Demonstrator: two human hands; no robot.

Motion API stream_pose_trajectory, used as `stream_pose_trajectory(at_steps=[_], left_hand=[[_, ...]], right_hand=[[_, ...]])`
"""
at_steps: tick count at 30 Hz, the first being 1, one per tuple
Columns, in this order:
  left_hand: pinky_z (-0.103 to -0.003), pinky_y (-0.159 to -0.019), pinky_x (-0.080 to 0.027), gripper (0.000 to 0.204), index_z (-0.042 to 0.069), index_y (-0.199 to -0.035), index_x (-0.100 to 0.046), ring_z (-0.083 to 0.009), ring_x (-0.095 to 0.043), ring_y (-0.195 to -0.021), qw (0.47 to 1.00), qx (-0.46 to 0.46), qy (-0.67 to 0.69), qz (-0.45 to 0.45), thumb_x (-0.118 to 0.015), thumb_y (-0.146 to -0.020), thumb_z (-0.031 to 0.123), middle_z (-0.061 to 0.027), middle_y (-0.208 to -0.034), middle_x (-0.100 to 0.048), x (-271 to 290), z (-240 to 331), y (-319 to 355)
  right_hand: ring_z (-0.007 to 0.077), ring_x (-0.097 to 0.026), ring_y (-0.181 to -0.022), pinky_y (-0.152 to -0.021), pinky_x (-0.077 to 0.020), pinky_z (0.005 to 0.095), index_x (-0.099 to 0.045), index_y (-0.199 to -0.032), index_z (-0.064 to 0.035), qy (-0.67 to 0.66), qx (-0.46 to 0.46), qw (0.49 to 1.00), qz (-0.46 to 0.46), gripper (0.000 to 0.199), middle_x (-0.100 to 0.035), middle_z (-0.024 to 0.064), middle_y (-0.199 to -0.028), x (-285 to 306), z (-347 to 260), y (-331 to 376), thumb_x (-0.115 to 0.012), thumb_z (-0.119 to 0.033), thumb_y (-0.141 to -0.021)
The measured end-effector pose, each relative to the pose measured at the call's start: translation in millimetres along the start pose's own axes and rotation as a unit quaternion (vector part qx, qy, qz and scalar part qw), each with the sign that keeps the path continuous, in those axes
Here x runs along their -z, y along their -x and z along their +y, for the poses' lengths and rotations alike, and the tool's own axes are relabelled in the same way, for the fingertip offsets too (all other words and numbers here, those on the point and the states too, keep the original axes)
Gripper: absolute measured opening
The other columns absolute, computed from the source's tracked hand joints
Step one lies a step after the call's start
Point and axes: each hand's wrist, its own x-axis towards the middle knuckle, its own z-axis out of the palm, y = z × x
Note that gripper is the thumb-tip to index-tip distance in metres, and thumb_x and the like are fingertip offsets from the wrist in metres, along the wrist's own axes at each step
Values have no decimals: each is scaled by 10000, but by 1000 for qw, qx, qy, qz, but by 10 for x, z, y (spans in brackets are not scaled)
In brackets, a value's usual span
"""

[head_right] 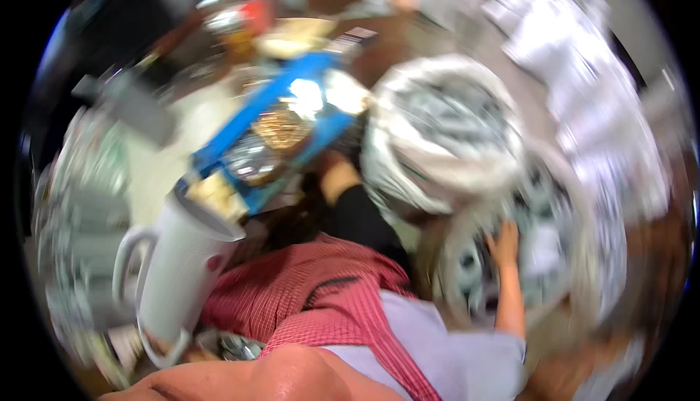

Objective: The person assembles white plastic water containers by hand. They pick up a container body, insert a handle, and secure it with a small metal fastener using a blue manual press tool. The person repeats this process for multiple containers, placing the finished units on a nearby table.

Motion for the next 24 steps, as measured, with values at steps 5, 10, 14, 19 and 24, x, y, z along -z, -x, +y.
stream_pose_trajectory(at_steps=[5,10,14,19,24], left_hand=[[-336,-768,-562,507,-42,-1125,-621,-221,-679,-890,998,16,65,10,-433,-1015,415,-133,-1037,-685,313,195,90],[-347,-779,-566,548,-45,-1172,-624,-237,-684,-913,992,11,122,-19,-427,-1017,441,-142,-1058,-688,416,60,323],[-332,-730,-569,547,-29,-1148,-623,-229,-685,-845,974,49,218,-17,-394,-1023,453,-115,-974,-693,673,-133,585],[-315,-702,-573,576,-23,-1190,-597,-217,-682,-846,964,96,244,-52,-382,-1019,484,-136,-1019,-674,335,-226,685],[-326,-804,-550,483,23,-1266,-554,-195,-644,-963,977,71,191,-58,-375,-1047,414,-93,-1113,-653,363,-296,722]], right_hand=[[326,-590,-1082,-995,-427,451,-661,-1148,-38,166,165,972,-13,505,-644,181,-1159,-629,433,-133,-783,-276,-719],[318,-573,-862,-803,-453,446,-679,-894,8,83,188,944,-259,468,-636,190,-894,448,-171,-262,-666,-452,-805],[131,-555,-753,-702,-455,314,-677,-898,18,-244,139,862,-422,388,-621,63,-779,1435,-2115,-594,-722,-343,-763],[269,-562,-901,-826,-447,354,-608,-1224,41,-461,422,773,-110,760,-568,141,-996,1125,-4092,-743,-713,-544,-749],[247,-540,-890,-754,-457,332,-585,-1262,87,-517,548,657,-37,829,-556,148,-1007,951,-4655,-804,-797,-487,-703]])
